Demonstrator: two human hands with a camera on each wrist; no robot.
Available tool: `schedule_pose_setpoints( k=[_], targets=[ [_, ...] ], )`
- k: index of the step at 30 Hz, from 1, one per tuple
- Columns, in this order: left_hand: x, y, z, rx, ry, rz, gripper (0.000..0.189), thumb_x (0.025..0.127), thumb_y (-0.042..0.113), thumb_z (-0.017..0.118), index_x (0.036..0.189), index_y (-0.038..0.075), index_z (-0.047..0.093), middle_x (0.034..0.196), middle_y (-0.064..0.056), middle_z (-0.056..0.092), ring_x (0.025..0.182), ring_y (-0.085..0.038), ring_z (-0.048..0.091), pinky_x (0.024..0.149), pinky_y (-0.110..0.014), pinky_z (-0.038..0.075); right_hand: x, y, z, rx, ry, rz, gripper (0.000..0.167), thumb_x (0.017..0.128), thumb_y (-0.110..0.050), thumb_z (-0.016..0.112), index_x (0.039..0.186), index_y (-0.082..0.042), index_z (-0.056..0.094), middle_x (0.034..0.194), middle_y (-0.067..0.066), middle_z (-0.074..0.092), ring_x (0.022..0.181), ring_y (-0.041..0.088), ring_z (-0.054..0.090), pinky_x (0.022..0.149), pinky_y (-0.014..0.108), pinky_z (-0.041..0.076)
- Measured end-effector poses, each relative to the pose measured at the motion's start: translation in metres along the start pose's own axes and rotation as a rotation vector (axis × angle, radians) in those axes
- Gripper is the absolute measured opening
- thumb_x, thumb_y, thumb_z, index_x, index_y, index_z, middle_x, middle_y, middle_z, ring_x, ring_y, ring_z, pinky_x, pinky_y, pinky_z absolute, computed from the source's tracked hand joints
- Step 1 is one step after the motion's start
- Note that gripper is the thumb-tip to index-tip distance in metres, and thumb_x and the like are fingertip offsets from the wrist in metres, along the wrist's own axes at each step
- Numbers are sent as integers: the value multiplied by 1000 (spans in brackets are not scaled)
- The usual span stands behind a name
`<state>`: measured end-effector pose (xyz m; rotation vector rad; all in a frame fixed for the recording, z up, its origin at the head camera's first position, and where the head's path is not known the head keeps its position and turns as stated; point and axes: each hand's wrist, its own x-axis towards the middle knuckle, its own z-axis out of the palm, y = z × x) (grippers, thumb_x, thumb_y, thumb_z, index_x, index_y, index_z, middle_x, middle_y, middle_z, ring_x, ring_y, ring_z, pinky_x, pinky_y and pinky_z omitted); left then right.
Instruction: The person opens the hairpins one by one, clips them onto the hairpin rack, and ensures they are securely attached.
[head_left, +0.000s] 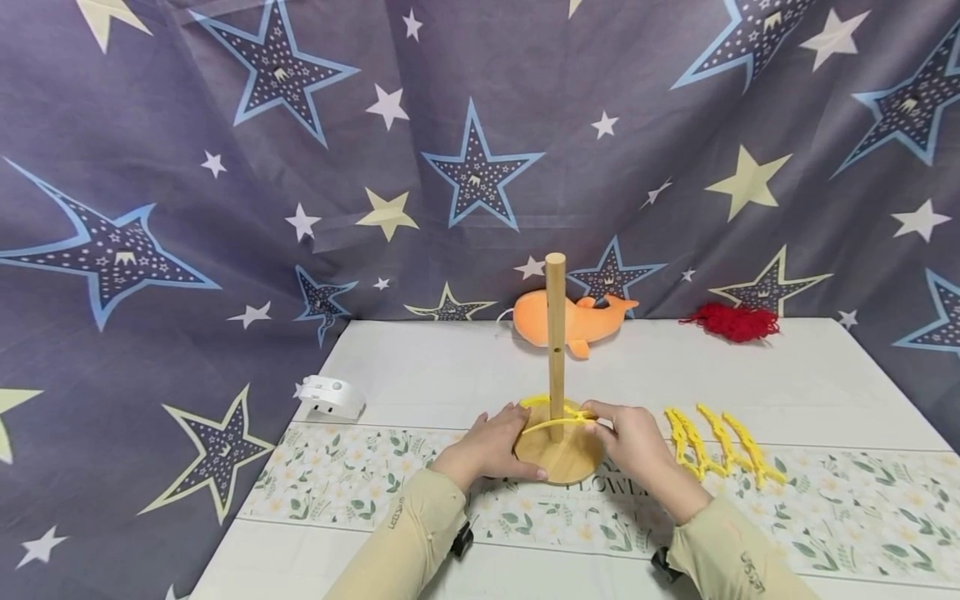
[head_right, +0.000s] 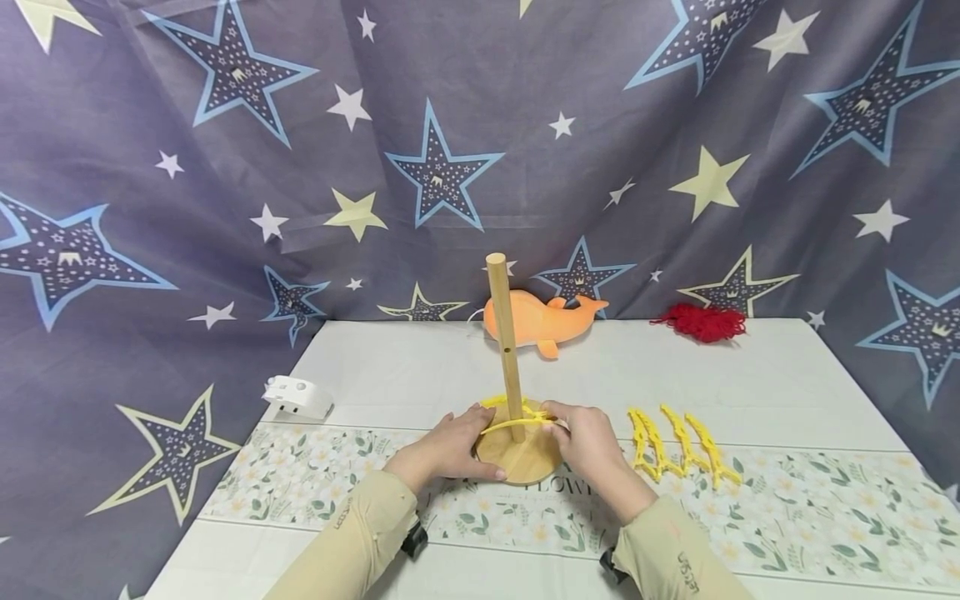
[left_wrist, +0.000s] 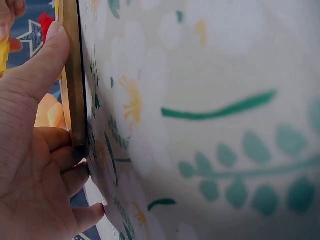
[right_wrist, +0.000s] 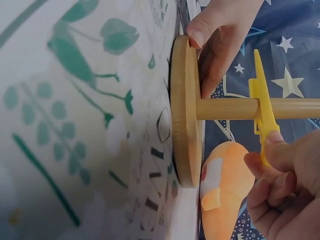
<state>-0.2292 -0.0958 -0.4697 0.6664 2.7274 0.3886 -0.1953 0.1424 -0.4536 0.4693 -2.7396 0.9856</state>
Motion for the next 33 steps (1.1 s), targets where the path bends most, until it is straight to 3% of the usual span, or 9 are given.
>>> schedule_pose_setpoints(
  k=[4,9,11,14,17,23,29,33],
  targets=[
    [0,0,0,-6,-6,-7,107,75,68,70,155,12,27,160,-5,25,147,-22,20,117,-52,17,-1,3,-2,28,-21,26,33,90,-12,69,123,-13,69,60,-4,50,42,8,35,39,24,35],
    [0,-1,0,-7,-13,-15,111,75,68,70,157,12,20,161,-3,22,147,-21,19,118,-51,15,-3,7,-5,83,-40,51,38,92,-14,68,130,-12,64,62,-3,47,46,10,41,41,26,39],
    [1,0,1,-8,-16,-13,112,75,68,70,157,12,19,161,-3,22,147,-21,19,118,-50,15,-4,8,-6,100,-36,51,40,92,-14,69,132,-10,62,69,0,54,48,10,42,41,26,40],
    [1,0,2,-14,-17,-9,112,74,68,70,157,11,20,161,-4,22,147,-21,19,118,-51,15,-5,11,-8,110,-19,31,45,90,-14,71,133,-9,60,93,8,68,51,8,44,43,25,41],
    [1,0,3,-20,-18,-10,112,74,68,70,157,11,19,161,-4,22,147,-21,18,118,-50,15,-7,14,-11,111,-11,6,48,89,-16,73,135,-7,59,118,12,66,52,6,45,44,25,42],
    [0,-2,3,-16,-17,-19,113,75,69,70,157,12,18,161,-3,21,148,-20,17,119,-49,14,-13,19,-22,95,-16,-1,50,89,-23,73,135,-8,58,118,12,66,51,6,44,45,25,41],
    [0,-2,1,-18,-20,-18,113,75,69,70,157,11,17,161,-3,20,148,-20,16,119,-50,13,-19,28,-35,45,46,-21,46,88,-21,74,131,-7,61,115,11,68,53,5,45,47,24,41],
    [1,-1,2,-11,-22,-19,113,75,69,69,157,11,17,161,-3,21,148,-20,17,119,-50,14,-25,36,-45,50,44,-1,52,90,-21,72,137,-7,56,116,11,67,52,5,46,46,24,42]
  ],
)
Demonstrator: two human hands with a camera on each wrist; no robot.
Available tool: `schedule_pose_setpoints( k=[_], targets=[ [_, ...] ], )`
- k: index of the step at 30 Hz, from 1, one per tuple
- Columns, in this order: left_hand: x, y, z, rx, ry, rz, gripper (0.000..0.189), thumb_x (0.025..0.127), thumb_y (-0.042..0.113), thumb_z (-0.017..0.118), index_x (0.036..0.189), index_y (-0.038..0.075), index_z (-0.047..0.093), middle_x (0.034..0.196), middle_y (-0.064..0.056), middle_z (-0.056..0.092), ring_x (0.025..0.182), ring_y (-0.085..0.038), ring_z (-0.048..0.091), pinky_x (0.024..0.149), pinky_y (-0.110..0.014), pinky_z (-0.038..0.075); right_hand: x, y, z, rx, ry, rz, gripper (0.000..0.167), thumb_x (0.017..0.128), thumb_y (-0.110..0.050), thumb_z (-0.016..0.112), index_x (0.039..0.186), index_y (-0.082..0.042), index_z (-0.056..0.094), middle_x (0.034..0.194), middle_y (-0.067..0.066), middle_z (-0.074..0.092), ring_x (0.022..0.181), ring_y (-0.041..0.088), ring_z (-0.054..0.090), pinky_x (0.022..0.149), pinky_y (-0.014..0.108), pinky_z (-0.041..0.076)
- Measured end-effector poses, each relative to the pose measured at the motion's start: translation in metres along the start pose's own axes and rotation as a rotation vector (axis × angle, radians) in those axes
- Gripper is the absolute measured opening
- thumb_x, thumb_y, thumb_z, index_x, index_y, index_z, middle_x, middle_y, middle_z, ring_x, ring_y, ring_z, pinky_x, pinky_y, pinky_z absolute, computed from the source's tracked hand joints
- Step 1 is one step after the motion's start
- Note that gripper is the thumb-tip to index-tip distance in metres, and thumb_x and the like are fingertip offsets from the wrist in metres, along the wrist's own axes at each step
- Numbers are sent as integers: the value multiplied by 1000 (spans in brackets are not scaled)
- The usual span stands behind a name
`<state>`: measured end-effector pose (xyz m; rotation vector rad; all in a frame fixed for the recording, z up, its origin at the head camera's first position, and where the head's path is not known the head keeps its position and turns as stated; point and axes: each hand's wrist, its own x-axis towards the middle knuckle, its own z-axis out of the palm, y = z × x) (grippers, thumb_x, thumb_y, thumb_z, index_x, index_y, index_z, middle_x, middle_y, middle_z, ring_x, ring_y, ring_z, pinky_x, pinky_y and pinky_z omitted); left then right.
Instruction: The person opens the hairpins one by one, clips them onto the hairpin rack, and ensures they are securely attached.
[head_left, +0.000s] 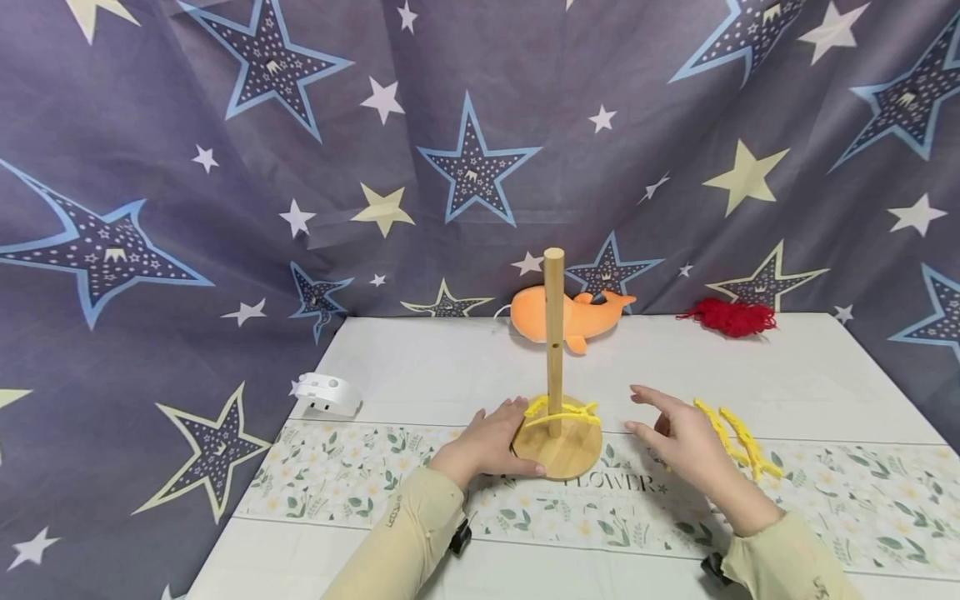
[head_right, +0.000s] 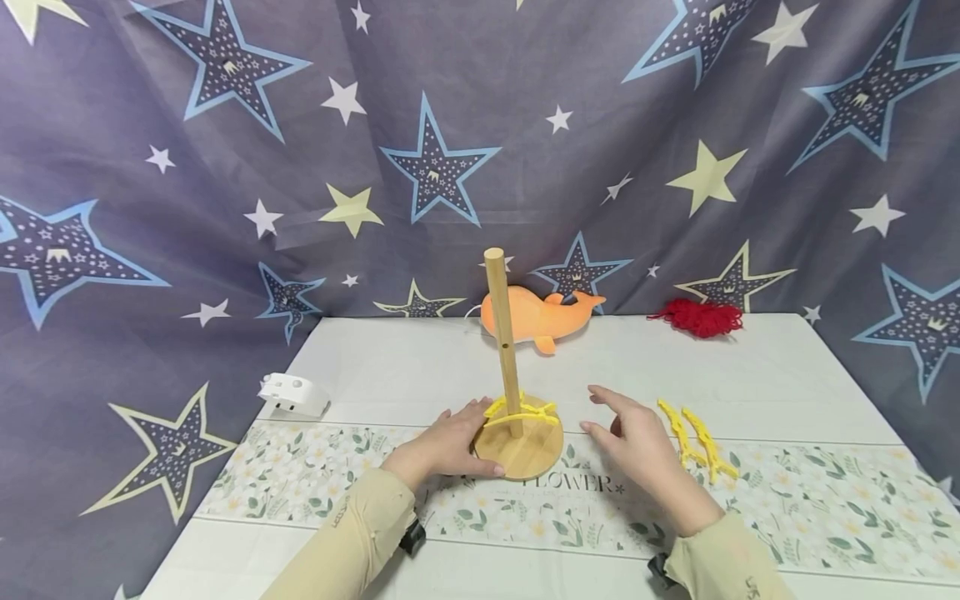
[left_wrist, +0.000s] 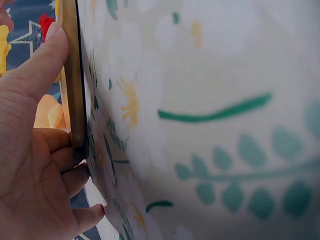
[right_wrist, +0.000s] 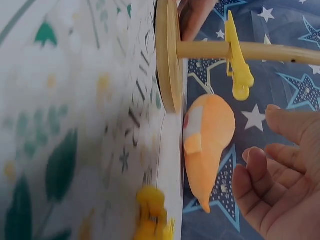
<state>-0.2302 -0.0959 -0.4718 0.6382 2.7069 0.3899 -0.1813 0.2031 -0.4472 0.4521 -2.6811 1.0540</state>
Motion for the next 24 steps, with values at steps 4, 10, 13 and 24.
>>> schedule_pose_setpoints(
  k=[4,10,13,24],
  targets=[
    [0,1,1,10,2,-1,113,75,69,69,157,12,18,161,-3,21,148,-20,17,118,-50,14,-7,7,-12,-17,8,21,56,92,-24,70,141,-6,50,118,12,67,55,5,48,45,25,42],
    [0,2,1,7,-1,3,112,75,68,69,157,11,18,161,-3,21,148,-20,16,118,-50,13,-17,18,-31,-49,43,27,54,91,-21,71,139,-3,52,116,16,66,55,4,47,44,24,40],
    [0,2,0,7,2,5,112,75,68,70,157,10,18,161,-4,21,148,-20,17,118,-51,14,-23,25,-41,-53,39,55,53,92,-23,69,138,-3,52,117,17,65,56,4,48,44,25,40],
    [0,1,-1,12,-2,10,112,76,68,69,157,10,18,161,-5,21,148,-21,17,118,-51,14,-43,52,-68,-148,-1,188,53,94,-31,66,135,1,54,113,22,64,70,16,60,47,28,44]
  ],
)
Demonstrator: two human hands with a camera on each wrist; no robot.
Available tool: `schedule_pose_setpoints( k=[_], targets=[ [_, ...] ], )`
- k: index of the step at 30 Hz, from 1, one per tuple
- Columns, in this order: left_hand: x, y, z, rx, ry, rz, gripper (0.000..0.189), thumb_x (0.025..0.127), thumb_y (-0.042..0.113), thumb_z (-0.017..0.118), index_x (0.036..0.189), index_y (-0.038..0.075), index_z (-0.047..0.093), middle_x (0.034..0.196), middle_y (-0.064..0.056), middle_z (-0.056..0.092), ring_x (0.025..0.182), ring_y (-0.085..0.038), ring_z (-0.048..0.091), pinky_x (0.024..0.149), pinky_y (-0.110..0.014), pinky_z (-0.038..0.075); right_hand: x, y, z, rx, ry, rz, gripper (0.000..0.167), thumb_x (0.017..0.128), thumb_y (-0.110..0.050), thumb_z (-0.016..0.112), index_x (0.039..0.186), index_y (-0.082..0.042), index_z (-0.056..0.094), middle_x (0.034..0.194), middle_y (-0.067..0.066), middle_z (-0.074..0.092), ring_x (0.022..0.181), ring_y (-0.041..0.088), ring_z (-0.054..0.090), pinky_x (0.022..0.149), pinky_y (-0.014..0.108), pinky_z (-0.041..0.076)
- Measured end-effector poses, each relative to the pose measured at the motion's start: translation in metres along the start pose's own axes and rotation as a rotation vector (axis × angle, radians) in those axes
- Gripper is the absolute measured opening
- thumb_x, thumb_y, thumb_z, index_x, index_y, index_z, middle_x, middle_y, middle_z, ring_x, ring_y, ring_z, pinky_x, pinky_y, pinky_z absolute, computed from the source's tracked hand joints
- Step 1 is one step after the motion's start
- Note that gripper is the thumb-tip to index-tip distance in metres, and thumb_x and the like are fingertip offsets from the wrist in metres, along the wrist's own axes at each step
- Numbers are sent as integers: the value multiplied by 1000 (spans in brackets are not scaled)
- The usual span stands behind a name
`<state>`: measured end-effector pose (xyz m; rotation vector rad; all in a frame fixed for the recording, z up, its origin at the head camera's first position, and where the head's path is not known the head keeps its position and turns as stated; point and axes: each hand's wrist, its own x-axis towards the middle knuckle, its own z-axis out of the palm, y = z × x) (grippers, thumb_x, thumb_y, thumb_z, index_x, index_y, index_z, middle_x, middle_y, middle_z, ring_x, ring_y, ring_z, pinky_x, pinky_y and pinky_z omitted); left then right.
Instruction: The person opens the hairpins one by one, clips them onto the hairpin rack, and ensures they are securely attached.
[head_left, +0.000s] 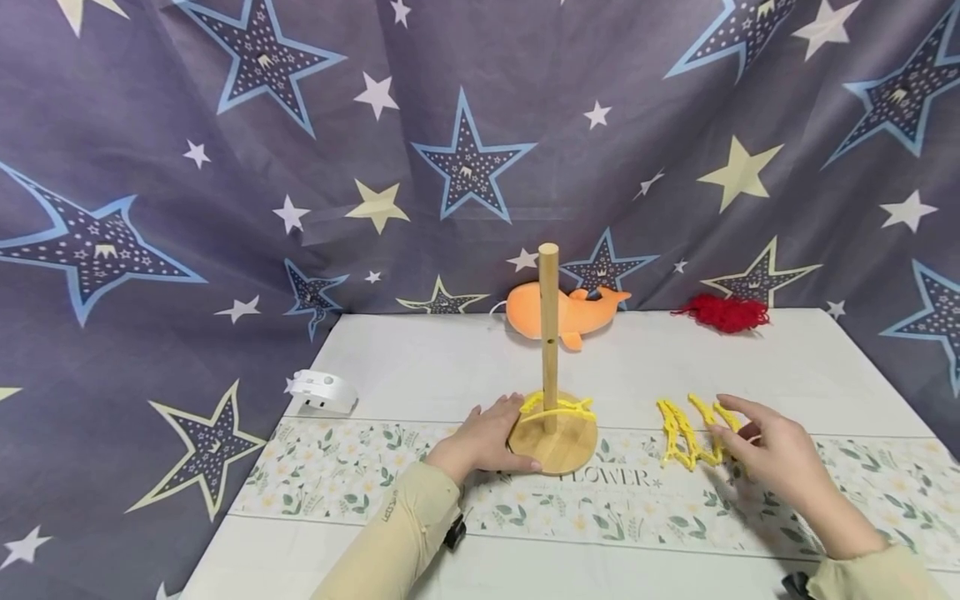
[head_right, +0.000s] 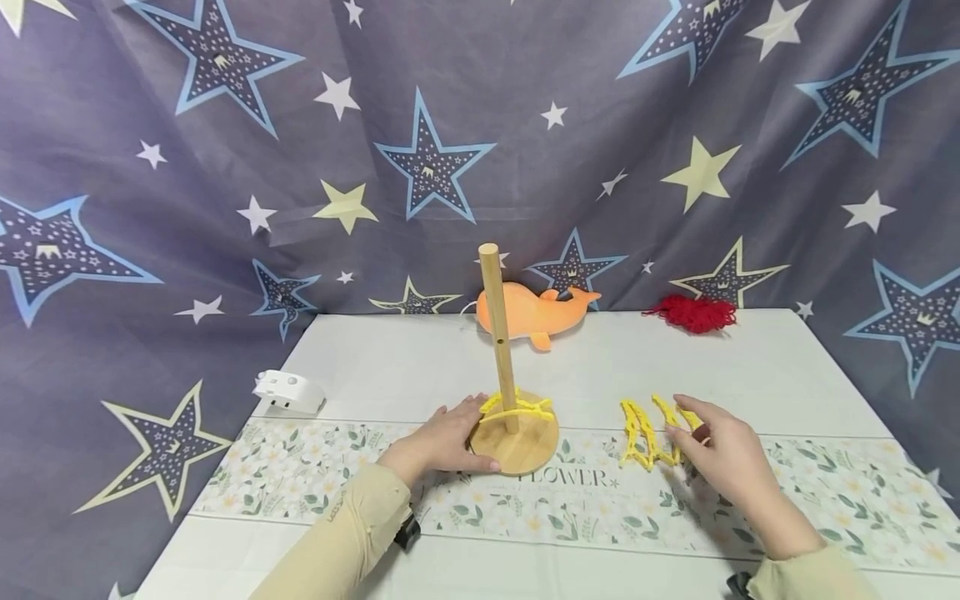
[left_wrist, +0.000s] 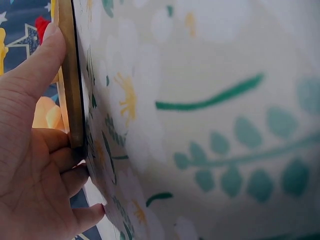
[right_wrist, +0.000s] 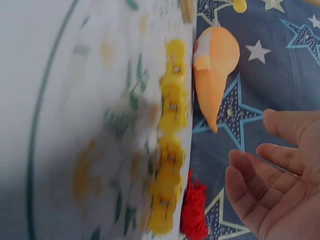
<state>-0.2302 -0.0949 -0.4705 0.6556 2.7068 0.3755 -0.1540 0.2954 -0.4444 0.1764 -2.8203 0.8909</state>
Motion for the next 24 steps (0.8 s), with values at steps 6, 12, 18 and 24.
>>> schedule_pose_setpoints(
  k=[6,12,18,24],
  targets=[
    [-1,1,-2,-1,-9,2,111,77,66,69,157,9,18,161,-5,20,148,-22,17,118,-51,14,-3,12,-6,-73,-27,64,62,91,-38,68,134,5,53,120,26,62,76,21,62,53,30,45],
    [-1,2,-3,-10,-12,-6,112,76,67,70,157,9,18,161,-5,20,148,-21,16,118,-51,13,-4,24,-10,-124,-41,75,61,88,-34,72,129,8,54,111,28,64,66,14,58,51,31,43],
    [-1,2,-3,-12,-11,-10,112,76,66,70,157,10,18,161,-4,20,148,-21,16,118,-51,13,-2,34,-11,-186,-153,156,70,82,-41,76,123,12,54,102,28,64,73,30,63,59,46,51],
    [-1,3,-3,-17,-13,-10,112,76,66,71,157,10,18,161,-5,20,148,-22,16,118,-51,13,-1,39,-10,-207,-268,251,80,77,-49,78,118,15,52,97,27,63,87,43,60,72,57,48]
  ],
)
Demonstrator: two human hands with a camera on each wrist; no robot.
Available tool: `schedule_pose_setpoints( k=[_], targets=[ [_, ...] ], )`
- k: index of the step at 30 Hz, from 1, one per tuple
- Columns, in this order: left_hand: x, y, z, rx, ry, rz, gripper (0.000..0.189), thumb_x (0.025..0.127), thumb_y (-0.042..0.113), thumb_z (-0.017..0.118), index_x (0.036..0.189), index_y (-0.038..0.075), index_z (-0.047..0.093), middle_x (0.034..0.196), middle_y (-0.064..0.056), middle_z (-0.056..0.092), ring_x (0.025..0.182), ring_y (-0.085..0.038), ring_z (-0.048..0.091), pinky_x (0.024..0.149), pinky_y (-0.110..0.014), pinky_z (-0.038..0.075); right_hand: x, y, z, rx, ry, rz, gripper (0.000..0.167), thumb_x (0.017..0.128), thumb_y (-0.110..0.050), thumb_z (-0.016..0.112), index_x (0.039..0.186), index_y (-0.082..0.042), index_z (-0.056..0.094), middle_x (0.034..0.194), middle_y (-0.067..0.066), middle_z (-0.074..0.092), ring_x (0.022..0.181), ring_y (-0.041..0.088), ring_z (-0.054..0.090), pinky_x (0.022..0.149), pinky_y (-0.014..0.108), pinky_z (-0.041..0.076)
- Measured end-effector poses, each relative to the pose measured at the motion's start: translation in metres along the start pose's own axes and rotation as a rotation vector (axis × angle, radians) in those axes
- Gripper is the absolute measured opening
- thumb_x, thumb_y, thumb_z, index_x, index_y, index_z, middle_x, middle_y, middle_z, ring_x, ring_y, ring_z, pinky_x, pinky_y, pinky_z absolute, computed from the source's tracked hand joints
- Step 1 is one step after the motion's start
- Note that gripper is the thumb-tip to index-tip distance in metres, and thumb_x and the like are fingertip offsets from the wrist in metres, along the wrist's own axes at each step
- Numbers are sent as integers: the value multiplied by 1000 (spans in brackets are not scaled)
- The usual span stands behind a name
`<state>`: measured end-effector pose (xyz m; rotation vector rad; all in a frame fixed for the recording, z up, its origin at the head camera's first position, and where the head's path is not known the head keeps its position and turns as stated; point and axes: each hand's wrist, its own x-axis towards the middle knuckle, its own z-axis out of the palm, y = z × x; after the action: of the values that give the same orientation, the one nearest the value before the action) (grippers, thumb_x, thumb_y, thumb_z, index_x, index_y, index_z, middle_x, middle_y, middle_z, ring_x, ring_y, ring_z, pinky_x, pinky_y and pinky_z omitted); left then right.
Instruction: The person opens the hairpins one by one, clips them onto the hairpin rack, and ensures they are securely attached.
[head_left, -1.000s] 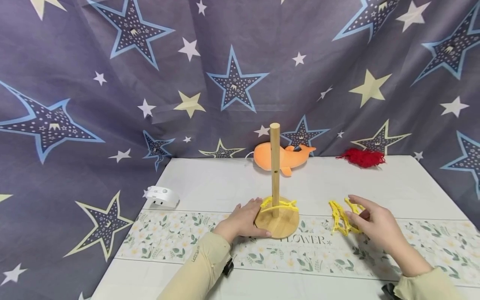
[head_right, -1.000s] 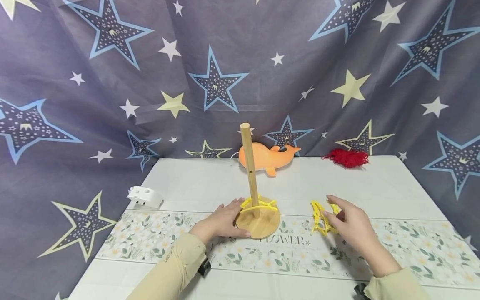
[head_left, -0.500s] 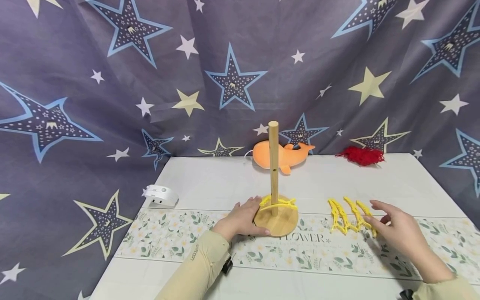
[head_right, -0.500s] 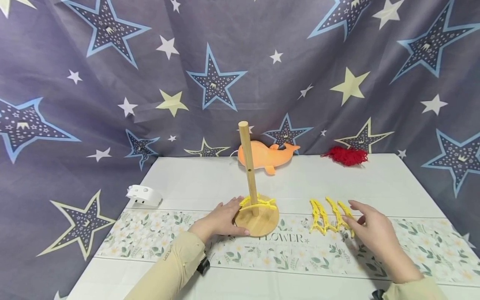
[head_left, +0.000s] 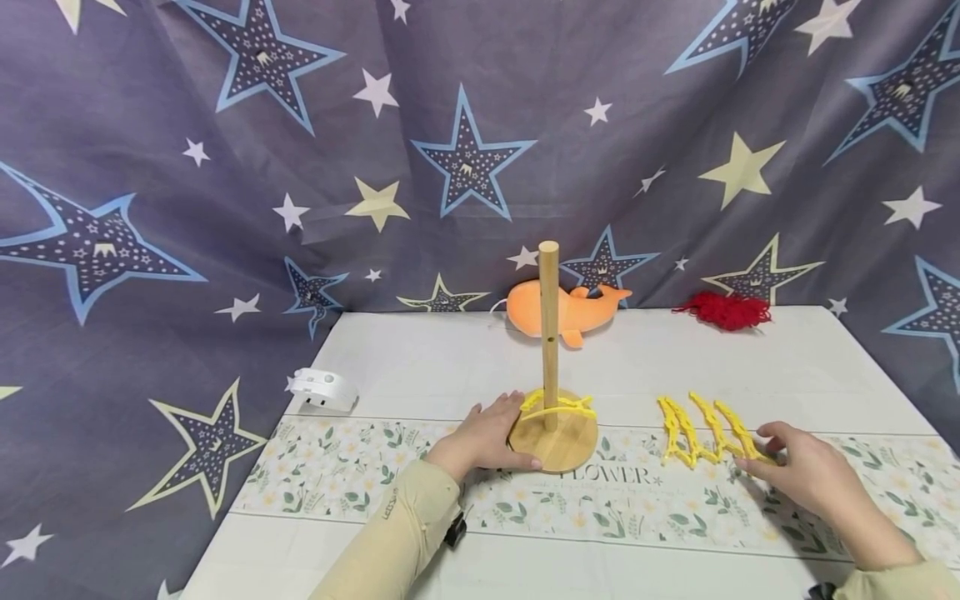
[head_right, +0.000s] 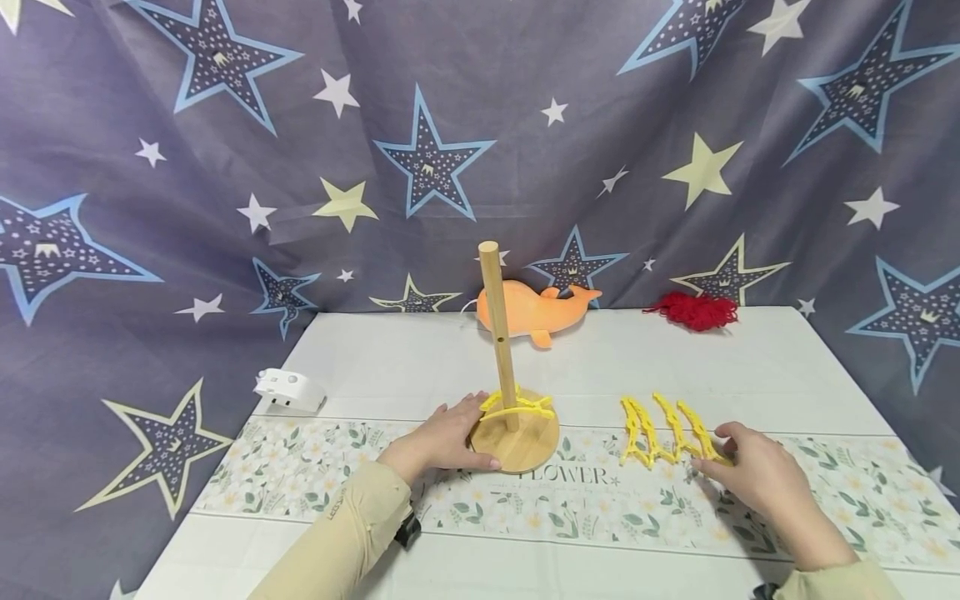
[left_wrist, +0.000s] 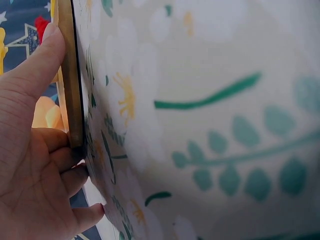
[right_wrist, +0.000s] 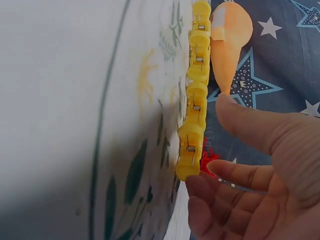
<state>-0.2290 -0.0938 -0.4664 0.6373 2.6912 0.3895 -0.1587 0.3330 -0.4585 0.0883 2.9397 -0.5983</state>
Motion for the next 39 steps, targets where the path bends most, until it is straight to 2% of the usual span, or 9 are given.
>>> schedule_pose_setpoints(
  k=[6,11,18,22,32,39],
  targets=[
    [1,-1,1,5,2,5,112,76,67,70,157,9,18,161,-5,20,148,-22,16,118,-51,13,1,2,-1,5,-74,27,81,78,-51,77,116,16,53,96,26,63,88,41,61,72,54,50],
    [1,-1,2,5,6,7,112,76,67,70,157,10,18,161,-5,20,148,-22,16,118,-51,13,3,4,2,24,-122,62,77,76,-51,78,112,13,55,91,20,62,84,32,59,73,52,48],
    [2,-2,3,8,8,8,112,76,67,70,157,10,18,161,-4,20,148,-21,15,118,-51,13,4,7,5,40,-150,94,69,72,-54,80,98,5,57,82,11,54,76,25,48,64,42,44],
    [3,-3,4,12,12,8,112,75,68,69,157,9,18,161,-5,20,148,-21,16,118,-51,13,4,8,6,35,-155,93,66,72,-54,80,94,3,56,80,10,53,75,25,48,63,41,43],
    [3,-4,4,12,15,3,113,75,68,69,157,10,18,161,-4,20,148,-21,16,119,-50,13,3,5,7,1,-136,103,51,76,-41,81,89,3,58,78,10,54,72,24,48,64,43,42],
    [2,-3,3,4,14,5,112,75,68,70,157,10,19,161,-5,21,148,-21,17,118,-51,13,0,3,6,4,-113,91,44,83,-40,74,86,0,55,74,8,48,70,23,45,59,36,35]
  ],
)
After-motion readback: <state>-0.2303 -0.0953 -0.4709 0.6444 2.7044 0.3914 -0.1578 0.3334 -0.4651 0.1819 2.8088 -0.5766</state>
